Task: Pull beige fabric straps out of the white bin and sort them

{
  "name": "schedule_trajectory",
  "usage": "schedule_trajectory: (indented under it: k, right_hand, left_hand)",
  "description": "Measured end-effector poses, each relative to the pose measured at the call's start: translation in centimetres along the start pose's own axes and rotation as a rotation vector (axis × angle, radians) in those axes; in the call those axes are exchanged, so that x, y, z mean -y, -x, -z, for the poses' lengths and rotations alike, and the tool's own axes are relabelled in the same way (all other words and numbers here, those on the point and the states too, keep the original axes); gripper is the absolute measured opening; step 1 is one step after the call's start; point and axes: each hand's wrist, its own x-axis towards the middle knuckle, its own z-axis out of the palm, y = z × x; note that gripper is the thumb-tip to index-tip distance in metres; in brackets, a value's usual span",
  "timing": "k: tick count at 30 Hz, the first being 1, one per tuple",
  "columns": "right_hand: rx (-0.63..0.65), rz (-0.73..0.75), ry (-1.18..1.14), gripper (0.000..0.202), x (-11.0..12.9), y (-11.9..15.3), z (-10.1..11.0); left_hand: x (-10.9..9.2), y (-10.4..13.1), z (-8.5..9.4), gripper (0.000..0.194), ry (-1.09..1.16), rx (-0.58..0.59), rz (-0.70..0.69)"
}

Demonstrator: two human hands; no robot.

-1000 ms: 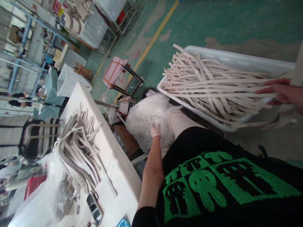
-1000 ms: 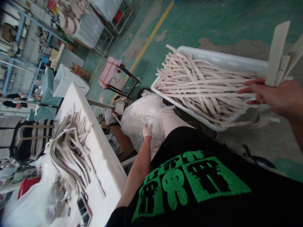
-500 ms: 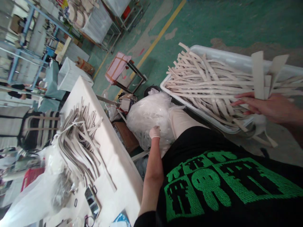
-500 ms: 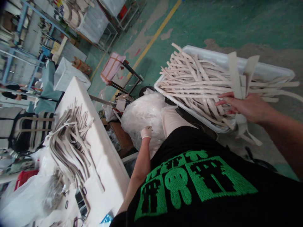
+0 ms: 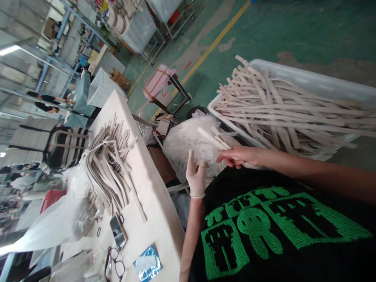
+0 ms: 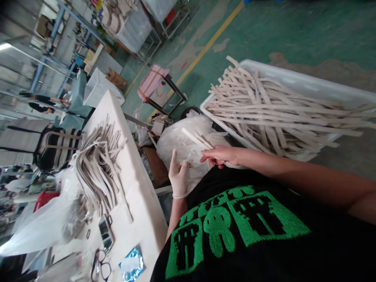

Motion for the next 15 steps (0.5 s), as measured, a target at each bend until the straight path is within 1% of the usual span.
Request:
schedule_trajectory:
  k: [2, 4, 6, 10, 15]
  right_hand:
    - [0.038, -0.019, -0.029, 0.050, 0.3, -1.5, -0.8]
    - [0.014, -0.003, -0.092, 0.050, 0.6, -2.7, -1.1]
    - [-0.025, 0.032, -0.146, 0.049, 0.9, -3.4, -0.8]
    - [-0.104, 0.133, -0.144, 0.040, 1.8, -3.7, 0.8]
    - [-0.244, 0.265, -0.103, 0.028, 3.1, -3.4, 3.5]
  left_hand:
    - [-0.4, 0.8, -0.9, 0.083, 0.009, 0.071, -0.018]
    - [-0.5, 1.2, -1.7, 0.082, -0.018, 0.142, -0.037]
    - [-0.3, 1.5, -2.4, 0.080, -0.067, 0.193, -0.062]
    - [0.2, 1.8, -3.5, 0.081, -0.117, 0.248, -0.088]
    - [0.8, 1.8, -3.9, 0.086, -0.070, 0.250, -0.029]
